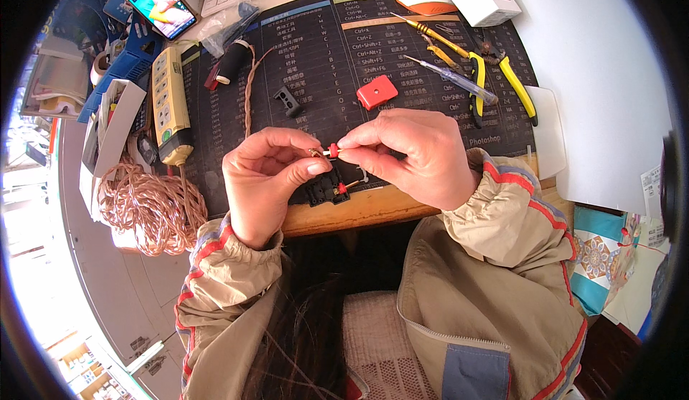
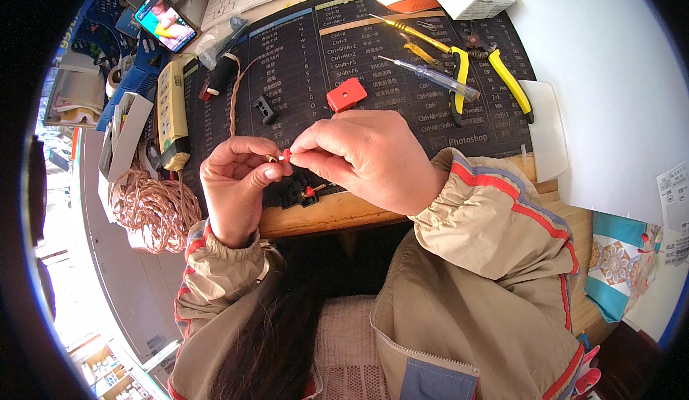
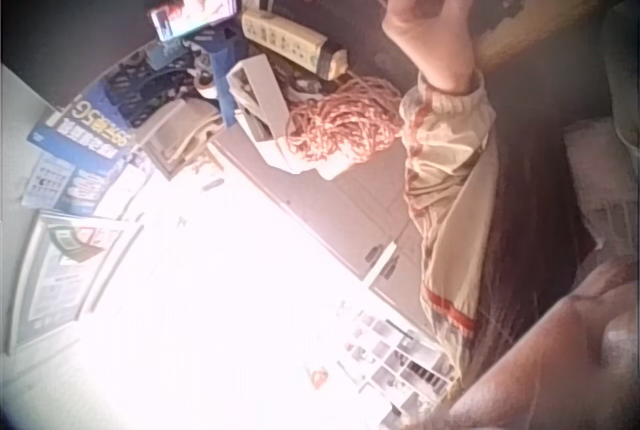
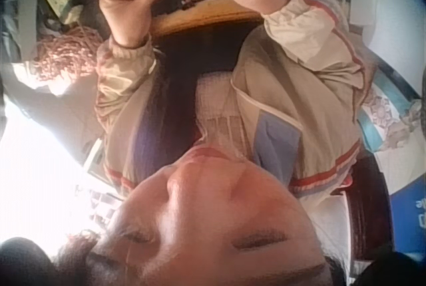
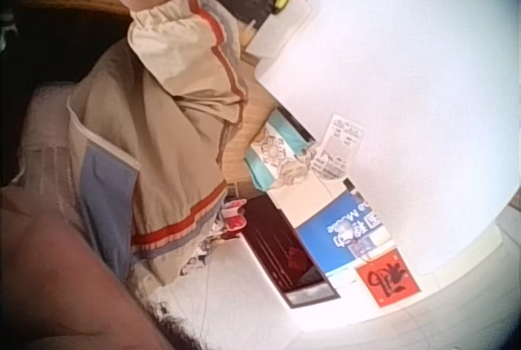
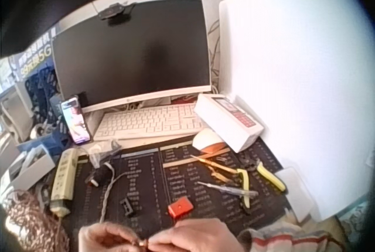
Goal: The person assembles a small electrical connector by inserting wires into a black plastic housing and securing them with red locking clips. They handle the wires and clips by hand, occasionally using a small screwdriver to tighten or adjust components. The task is performed on a cluttered workbench with tools and parts visible.
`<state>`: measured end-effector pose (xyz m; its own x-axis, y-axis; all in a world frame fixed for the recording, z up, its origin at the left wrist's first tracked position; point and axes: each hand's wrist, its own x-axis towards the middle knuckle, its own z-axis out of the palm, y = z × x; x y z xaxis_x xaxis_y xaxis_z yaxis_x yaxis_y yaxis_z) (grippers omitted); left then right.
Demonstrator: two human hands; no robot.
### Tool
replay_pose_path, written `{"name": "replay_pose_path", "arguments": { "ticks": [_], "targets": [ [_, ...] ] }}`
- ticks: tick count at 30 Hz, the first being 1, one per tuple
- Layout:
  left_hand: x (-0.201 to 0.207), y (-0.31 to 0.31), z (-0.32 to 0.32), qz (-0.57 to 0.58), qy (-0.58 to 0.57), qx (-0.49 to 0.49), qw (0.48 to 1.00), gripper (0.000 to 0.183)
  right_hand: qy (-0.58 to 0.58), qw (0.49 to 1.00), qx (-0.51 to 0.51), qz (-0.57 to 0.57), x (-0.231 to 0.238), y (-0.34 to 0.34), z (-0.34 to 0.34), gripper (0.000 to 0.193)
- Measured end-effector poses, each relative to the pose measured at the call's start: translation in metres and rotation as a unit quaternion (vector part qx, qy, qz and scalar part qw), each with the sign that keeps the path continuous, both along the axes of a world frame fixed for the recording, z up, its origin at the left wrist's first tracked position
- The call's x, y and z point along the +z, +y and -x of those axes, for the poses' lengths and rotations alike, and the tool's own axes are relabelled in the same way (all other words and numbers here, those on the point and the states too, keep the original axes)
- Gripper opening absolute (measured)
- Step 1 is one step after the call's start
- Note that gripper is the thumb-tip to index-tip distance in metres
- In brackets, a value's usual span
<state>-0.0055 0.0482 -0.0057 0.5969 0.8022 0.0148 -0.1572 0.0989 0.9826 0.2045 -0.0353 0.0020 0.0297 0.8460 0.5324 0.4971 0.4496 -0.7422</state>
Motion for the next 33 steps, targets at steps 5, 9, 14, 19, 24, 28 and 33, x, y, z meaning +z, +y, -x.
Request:
{"name": "replay_pose_path", "arguments": {
  "ticks": [5, 9, 14, 19, 24, 28, 33],
  "targets": [
    [0.006, -0.005, -0.001, -0.056, 0.050, 0.020, 0.997, 0.022, -0.025, 0.999, 0.006, -0.022, 0.000, 0.000, -0.001, 0.017],
    [0.008, -0.010, -0.003, -0.086, 0.053, 0.036, 0.994, 0.022, -0.038, 0.998, 0.012, -0.053, -0.002, 0.001, -0.001, 0.021],
    [0.010, -0.011, -0.003, -0.117, 0.077, 0.039, 0.989, 0.023, -0.052, 0.995, 0.020, -0.077, -0.005, 0.002, -0.002, 0.025],
    [0.010, -0.010, -0.003, -0.160, 0.087, 0.023, 0.983, 0.020, -0.072, 0.993, 0.015, -0.097, -0.005, 0.002, -0.003, 0.029],
    [0.010, -0.005, -0.004, -0.140, 0.042, 0.002, 0.989, 0.019, -0.071, 0.993, 0.015, -0.090, -0.005, 0.001, -0.004, 0.029],
    [0.009, -0.009, -0.004, -0.088, 0.024, 0.012, 0.996, 0.016, -0.057, 0.994, 0.019, -0.090, -0.006, 0.001, -0.003, 0.029],
    [0.009, -0.008, -0.004, -0.100, 0.041, 0.014, 0.994, 0.013, -0.071, 0.993, 0.035, -0.089, -0.004, 0.000, -0.005, 0.031]
  ]
}}
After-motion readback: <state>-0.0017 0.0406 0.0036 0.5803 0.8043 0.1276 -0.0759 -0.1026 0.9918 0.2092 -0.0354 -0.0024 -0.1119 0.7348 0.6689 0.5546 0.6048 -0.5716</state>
